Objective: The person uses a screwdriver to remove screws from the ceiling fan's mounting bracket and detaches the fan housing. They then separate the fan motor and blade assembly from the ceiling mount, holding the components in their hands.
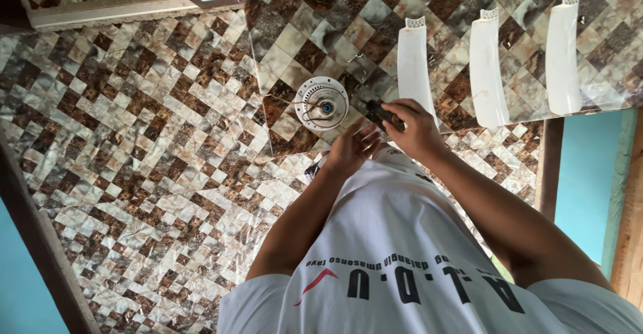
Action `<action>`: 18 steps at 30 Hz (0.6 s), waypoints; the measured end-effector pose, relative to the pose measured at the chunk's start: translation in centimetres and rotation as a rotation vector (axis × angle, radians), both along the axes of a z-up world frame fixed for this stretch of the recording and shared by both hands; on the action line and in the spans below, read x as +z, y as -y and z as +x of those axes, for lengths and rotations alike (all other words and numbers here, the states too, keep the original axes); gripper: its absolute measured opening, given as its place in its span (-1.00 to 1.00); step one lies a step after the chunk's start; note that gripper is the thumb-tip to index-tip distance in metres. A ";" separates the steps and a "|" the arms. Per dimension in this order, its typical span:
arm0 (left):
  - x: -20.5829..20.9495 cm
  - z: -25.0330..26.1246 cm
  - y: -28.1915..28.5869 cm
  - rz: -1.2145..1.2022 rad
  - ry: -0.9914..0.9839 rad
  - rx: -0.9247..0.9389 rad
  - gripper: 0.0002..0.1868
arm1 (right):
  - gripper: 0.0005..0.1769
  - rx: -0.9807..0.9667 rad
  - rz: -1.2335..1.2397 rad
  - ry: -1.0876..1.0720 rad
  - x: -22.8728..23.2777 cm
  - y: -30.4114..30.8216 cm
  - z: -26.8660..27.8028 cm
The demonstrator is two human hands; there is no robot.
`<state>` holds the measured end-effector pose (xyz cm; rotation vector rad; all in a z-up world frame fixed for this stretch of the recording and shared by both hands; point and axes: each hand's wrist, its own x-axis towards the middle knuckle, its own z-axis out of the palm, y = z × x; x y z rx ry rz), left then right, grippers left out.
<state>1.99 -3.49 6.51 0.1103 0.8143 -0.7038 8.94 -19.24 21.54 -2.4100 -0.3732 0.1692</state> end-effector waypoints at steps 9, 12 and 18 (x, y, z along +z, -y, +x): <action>-5.7 -0.6 1.1 0.276 -0.122 -0.083 -0.58 | -0.63 -0.245 0.052 -0.195 -3.3 3.1 1.9; -7.8 0.2 2.5 0.350 -0.102 -0.106 -0.59 | -0.62 -0.299 0.170 -0.230 -5.7 4.5 2.2; -10.3 3.1 5.8 0.511 -0.079 -0.226 -0.51 | -0.57 -0.474 0.068 -0.289 -9.6 6.7 2.2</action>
